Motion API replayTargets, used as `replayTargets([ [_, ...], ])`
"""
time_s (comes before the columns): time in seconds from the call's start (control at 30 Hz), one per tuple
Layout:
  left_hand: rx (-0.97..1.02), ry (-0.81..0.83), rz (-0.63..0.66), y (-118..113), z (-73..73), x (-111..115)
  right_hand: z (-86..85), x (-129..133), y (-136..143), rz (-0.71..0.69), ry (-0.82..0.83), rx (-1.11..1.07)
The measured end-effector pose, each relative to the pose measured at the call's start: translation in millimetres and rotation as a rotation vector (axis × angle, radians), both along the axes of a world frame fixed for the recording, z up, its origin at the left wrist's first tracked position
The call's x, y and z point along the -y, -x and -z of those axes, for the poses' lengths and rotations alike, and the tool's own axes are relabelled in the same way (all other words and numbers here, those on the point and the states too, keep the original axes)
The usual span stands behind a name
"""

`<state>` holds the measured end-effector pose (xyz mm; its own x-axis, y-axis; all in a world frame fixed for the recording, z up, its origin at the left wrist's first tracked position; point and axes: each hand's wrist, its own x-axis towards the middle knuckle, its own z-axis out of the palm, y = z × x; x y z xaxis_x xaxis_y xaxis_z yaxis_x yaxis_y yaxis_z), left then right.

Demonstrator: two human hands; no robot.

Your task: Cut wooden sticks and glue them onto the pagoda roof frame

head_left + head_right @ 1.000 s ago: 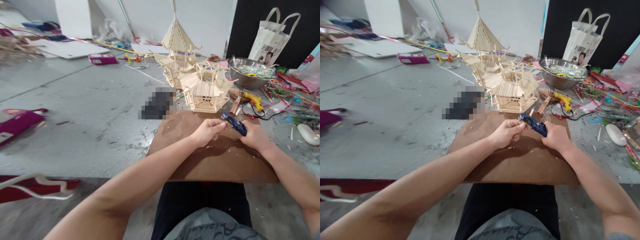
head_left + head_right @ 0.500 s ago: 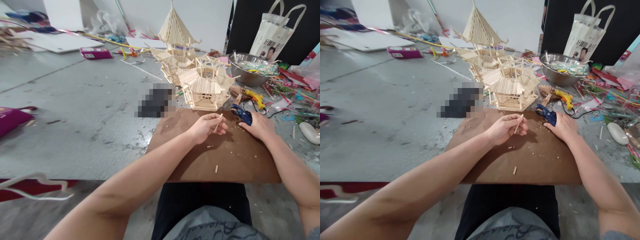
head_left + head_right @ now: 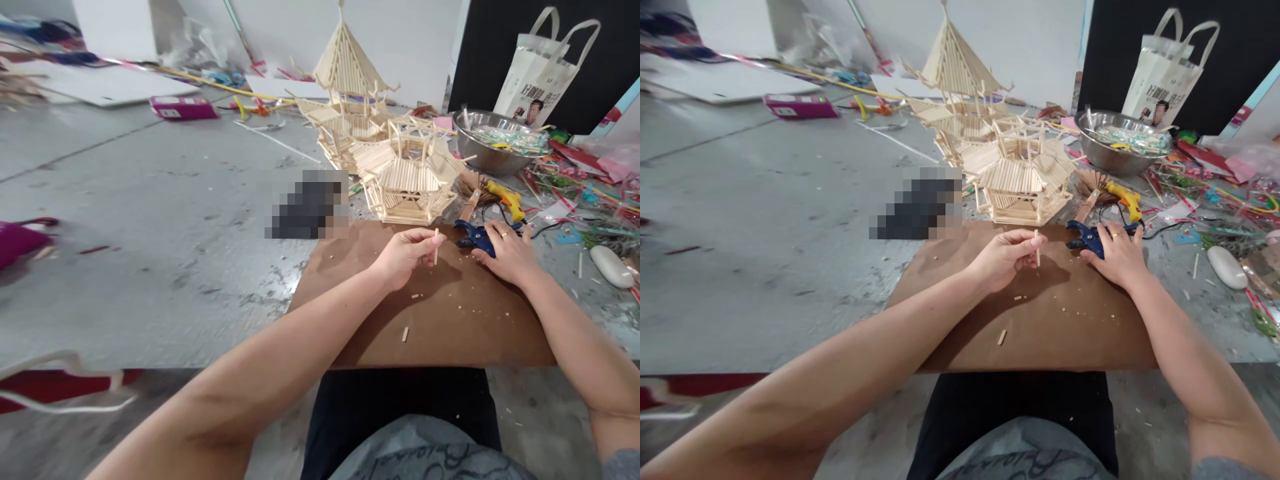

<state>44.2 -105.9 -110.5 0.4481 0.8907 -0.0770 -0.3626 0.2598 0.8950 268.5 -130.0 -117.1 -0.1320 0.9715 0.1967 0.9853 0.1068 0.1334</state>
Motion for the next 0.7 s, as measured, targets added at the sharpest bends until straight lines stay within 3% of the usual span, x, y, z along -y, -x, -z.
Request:
replayTargets([
  [0.2,-0.051,-0.042,0.003,0,1.3,2,-4.9,5,3,-0.132,-0.109,-0.11],
  [0.33,-0.13,-0.112,0.028,2,5.7,1,-14.6,3,0,-0.116,-0.127,-0.196],
  [0.5,-0.193,-0.135,0.034,3,11.5,0,-44.2,-6,-22,0.105,-0.048,-0.216],
  [0.7,-0.238,-0.112,0.051,4,11.0,0,-65.7,-51,-102,0.418,-0.105,-0.202],
])
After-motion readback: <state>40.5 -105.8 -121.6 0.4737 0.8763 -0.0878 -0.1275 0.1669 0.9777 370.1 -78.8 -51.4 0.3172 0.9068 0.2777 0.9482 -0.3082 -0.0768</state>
